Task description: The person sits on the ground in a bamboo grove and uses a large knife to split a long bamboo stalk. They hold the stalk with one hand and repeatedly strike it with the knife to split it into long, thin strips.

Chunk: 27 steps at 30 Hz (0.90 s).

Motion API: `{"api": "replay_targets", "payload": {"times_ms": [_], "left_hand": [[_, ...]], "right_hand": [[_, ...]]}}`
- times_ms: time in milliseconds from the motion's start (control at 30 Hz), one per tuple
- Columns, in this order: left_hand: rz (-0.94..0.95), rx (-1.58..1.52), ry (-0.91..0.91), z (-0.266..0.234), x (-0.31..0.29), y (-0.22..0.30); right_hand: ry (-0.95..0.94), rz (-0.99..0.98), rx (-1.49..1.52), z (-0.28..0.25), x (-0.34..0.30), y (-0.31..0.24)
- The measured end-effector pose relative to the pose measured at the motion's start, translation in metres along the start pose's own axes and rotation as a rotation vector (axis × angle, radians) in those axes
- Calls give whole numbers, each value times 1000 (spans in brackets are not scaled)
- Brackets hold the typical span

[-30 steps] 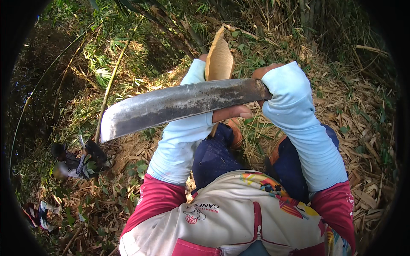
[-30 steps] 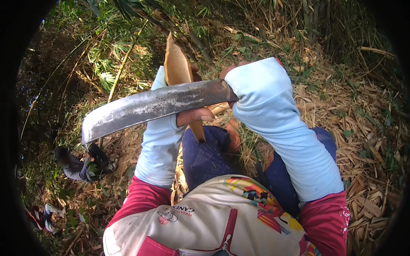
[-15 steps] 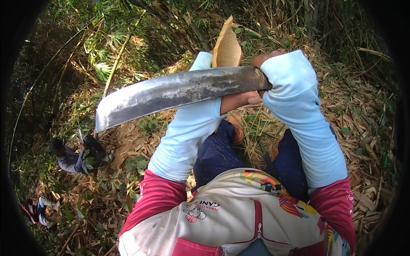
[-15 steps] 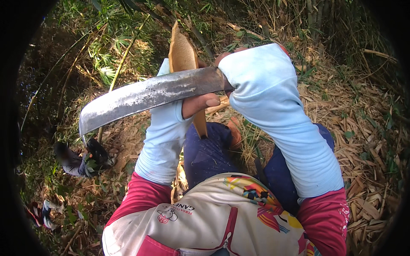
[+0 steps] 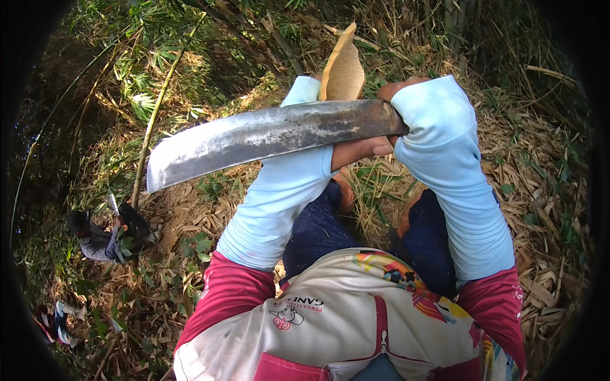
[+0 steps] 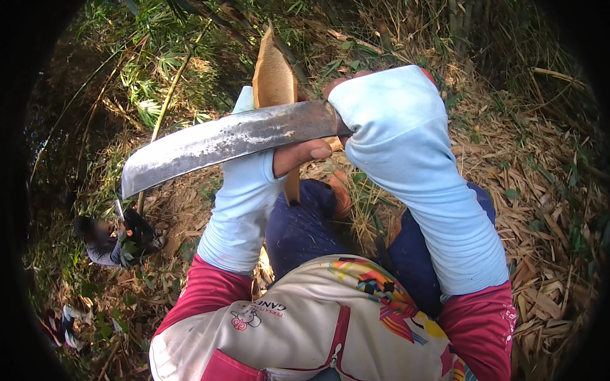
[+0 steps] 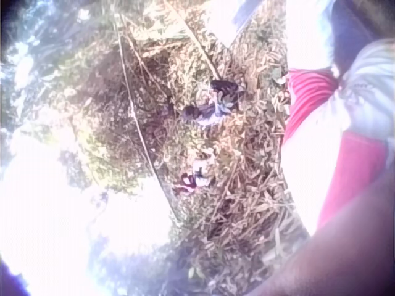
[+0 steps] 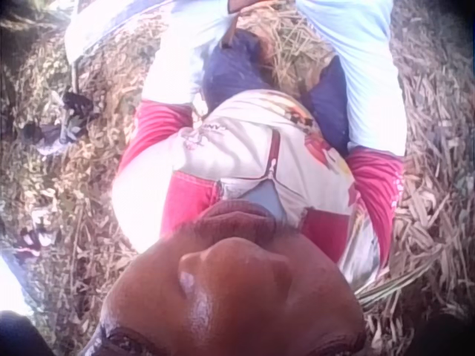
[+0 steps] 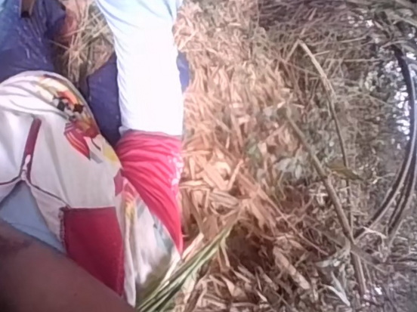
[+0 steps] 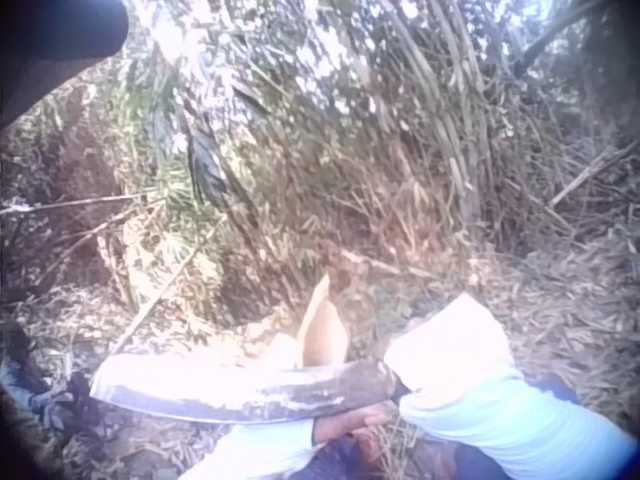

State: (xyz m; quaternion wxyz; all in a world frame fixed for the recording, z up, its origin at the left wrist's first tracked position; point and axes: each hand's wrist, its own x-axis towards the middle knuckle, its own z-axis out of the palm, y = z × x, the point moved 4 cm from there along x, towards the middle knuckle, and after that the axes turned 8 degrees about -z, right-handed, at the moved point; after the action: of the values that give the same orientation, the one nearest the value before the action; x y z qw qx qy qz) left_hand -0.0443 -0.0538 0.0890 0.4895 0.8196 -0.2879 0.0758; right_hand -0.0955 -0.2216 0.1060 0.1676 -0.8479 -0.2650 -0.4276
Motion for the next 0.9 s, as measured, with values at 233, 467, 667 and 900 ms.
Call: {"api": "replay_targets", "payload": {"times_ms": [233,467,667,900], "left_hand": [[13,11,-23,-5,-6,7],[12,17,-35,-2,-11,5],[11,27,-41,-3,-15,2],[-100,-258,-94,1,-25,7]], "right_hand": [[-22,8,43,2,-2,1],[-102,15,65,6,-3,0],[-168,69,96,6,-4,-6],[-269,125,24,5,-7,-13]]}}
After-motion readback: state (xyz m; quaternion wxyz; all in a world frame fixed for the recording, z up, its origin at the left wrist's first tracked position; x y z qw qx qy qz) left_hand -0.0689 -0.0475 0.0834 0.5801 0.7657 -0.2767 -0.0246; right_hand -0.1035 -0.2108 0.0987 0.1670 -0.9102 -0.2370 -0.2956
